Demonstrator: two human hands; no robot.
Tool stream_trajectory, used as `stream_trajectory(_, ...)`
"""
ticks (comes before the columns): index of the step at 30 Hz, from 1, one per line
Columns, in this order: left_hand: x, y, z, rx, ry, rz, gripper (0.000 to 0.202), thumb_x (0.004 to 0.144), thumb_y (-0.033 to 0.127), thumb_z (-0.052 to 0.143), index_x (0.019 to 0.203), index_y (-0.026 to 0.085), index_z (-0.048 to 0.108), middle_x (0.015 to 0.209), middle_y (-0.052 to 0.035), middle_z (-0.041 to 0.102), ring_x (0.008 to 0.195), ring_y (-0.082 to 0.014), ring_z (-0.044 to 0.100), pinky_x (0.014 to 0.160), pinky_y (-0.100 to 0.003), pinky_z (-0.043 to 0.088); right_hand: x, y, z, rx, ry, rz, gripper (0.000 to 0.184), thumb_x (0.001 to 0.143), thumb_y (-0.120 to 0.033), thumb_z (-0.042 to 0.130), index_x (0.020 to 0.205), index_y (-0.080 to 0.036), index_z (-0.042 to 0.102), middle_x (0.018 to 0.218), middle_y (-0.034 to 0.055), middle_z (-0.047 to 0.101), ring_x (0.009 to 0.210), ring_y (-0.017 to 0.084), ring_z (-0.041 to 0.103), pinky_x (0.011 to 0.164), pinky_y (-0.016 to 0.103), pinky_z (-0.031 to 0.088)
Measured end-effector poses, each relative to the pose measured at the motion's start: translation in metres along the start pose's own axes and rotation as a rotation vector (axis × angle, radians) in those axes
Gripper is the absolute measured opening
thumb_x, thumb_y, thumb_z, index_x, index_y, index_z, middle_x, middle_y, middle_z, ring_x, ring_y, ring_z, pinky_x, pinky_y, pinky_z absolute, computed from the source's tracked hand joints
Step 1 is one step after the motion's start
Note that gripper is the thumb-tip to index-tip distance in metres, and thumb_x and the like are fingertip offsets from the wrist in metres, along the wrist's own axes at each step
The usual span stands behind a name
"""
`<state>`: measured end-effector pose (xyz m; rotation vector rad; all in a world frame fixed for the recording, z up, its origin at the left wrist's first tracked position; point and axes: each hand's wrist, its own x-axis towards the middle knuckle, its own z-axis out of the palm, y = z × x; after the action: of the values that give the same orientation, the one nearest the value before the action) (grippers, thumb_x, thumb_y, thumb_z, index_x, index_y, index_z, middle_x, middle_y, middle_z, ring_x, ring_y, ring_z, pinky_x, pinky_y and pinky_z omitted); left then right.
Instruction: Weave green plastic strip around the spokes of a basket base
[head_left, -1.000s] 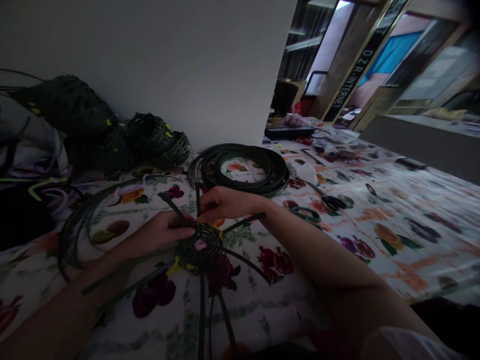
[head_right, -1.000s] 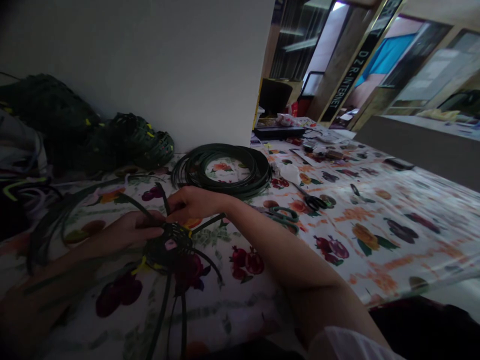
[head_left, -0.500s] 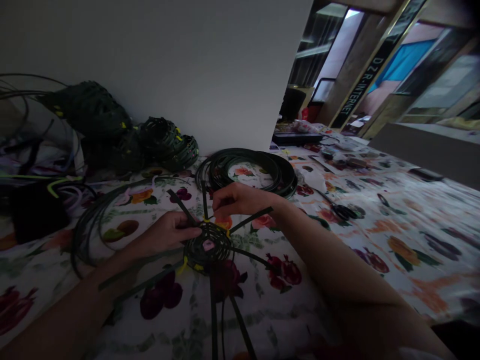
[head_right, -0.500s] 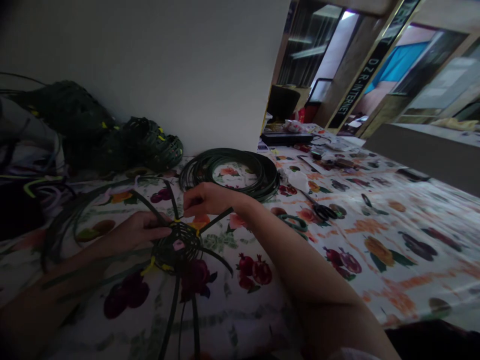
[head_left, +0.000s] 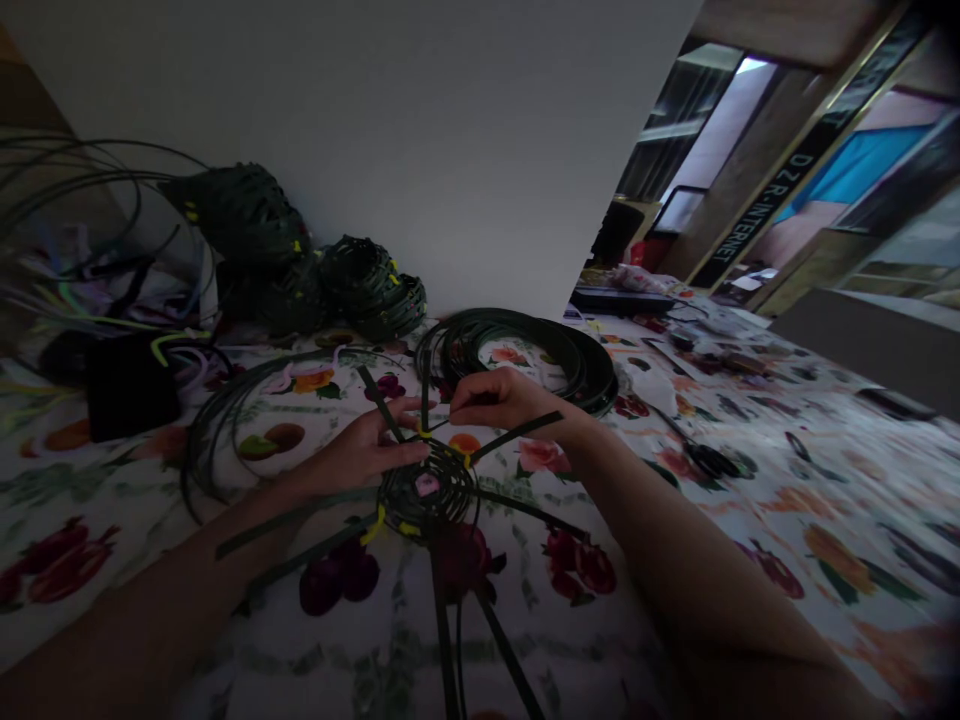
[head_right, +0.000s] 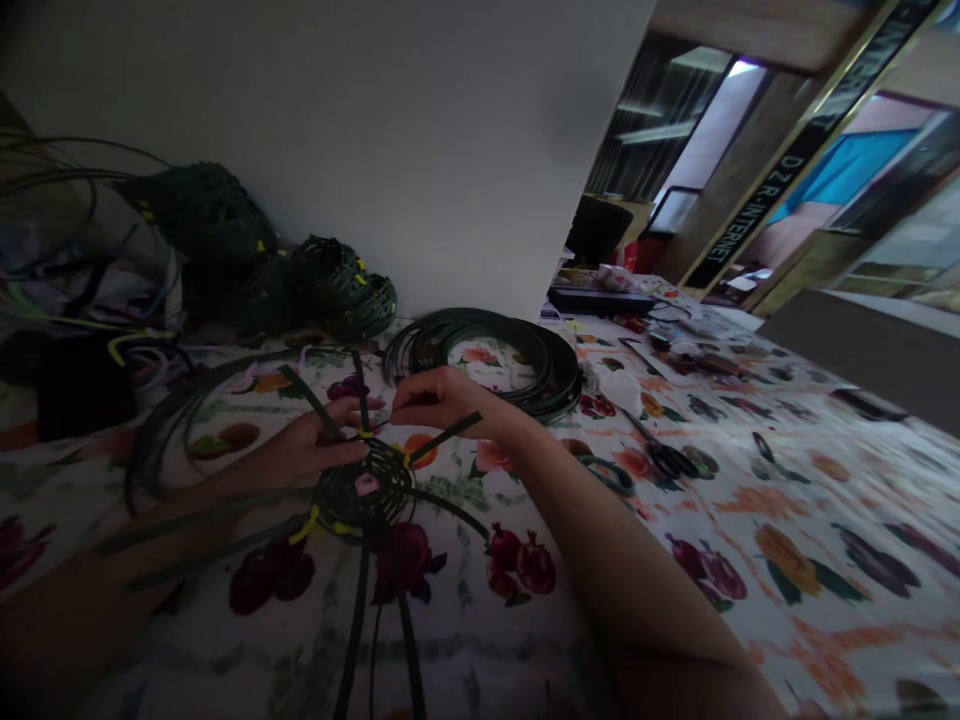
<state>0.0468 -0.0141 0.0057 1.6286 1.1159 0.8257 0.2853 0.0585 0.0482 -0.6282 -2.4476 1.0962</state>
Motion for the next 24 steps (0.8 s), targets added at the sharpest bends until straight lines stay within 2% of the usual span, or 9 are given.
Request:
stream_trajectory(2, 0.000, 0.003, 0.001, -0.010, -0.055, -0.001, 0.040, 0.081, 0.044, 0.069, 0.113, 0.019, 0.063, 0.107, -0.0073, 0.066, 0.088, -0.0199, 0.063, 0.071, -0.026, 0.049, 0.001, 0.001, 0.000, 0.004, 0.005, 0.006, 0.029, 0.087, -0.042, 0.065, 0.086, -0.013, 0.070, 0.071, 0.0016, 0.061, 0.064, 0.011, 0.050, 0.060, 0.024, 0.039)
stream_trajectory(4, 0.000, 0.006, 0.001, -0.015, -0.096, 0.004, 0.031, 0.082, 0.043, 0.068, 0.099, 0.017, 0.066, 0.088, -0.0034, 0.066, 0.075, -0.0170, 0.061, 0.065, -0.024, 0.046, 0.001, 0.000, 0.000, 0.000, 0.022, 0.013, 0.029, 0.086, -0.042, 0.067, 0.084, -0.013, 0.070, 0.071, 0.0020, 0.062, 0.064, 0.011, 0.051, 0.061, 0.024, 0.039)
stream_trajectory(7, -0.001, 0.009, -0.003, -0.030, -0.057, 0.045, 0.027, 0.082, 0.044, 0.068, 0.084, 0.017, 0.065, 0.073, -0.0002, 0.061, 0.066, -0.0146, 0.056, 0.059, -0.023, 0.043, 0.001, -0.003, 0.000, -0.025, 0.072, 0.030, 0.027, 0.085, -0.040, 0.068, 0.082, -0.014, 0.070, 0.071, 0.0022, 0.062, 0.064, 0.011, 0.050, 0.059, 0.024, 0.039)
stream_trajectory(10, -0.002, 0.011, -0.007, -0.072, 0.031, 0.044, 0.028, 0.082, 0.045, 0.068, 0.085, 0.018, 0.064, 0.077, -0.0023, 0.063, 0.071, -0.0166, 0.058, 0.061, -0.024, 0.044, 0.002, -0.008, 0.000, -0.076, 0.163, 0.011, 0.020, 0.086, -0.034, 0.067, 0.083, -0.014, 0.070, 0.076, 0.0037, 0.066, 0.068, 0.013, 0.054, 0.061, 0.025, 0.041)
stream_trajectory(14, -0.002, 0.012, -0.010, -0.075, 0.108, 0.080, 0.028, 0.082, 0.045, 0.068, 0.084, 0.017, 0.063, 0.081, -0.0024, 0.061, 0.075, -0.0170, 0.057, 0.064, -0.025, 0.044, 0.003, -0.010, 0.003, -0.160, 0.269, -0.083, 0.015, 0.088, -0.028, 0.065, 0.085, -0.015, 0.072, 0.084, 0.0066, 0.070, 0.076, 0.016, 0.060, 0.071, 0.028, 0.045)
stream_trajectory(18, -0.001, 0.010, -0.013, -0.091, 0.128, 0.108, 0.027, 0.085, 0.044, 0.065, 0.089, 0.017, 0.062, 0.080, -0.0009, 0.059, 0.071, -0.0152, 0.056, 0.063, -0.025, 0.042, 0.004, -0.008, 0.006, -0.215, 0.296, -0.154, 0.016, 0.091, -0.029, 0.062, 0.090, -0.016, 0.072, 0.087, 0.0080, 0.070, 0.082, 0.017, 0.061, 0.077, 0.030, 0.046)
stream_trajectory(24, 0.001, 0.003, -0.015, -0.149, 0.163, 0.114, 0.027, 0.087, 0.044, 0.065, 0.090, 0.018, 0.059, 0.072, 0.0023, 0.054, 0.063, -0.0124, 0.052, 0.058, -0.023, 0.038, 0.004, -0.010, 0.007, -0.295, 0.308, -0.169, 0.017, 0.094, -0.026, 0.058, 0.097, -0.016, 0.071, 0.090, 0.0087, 0.070, 0.085, 0.018, 0.062, 0.079, 0.031, 0.046)
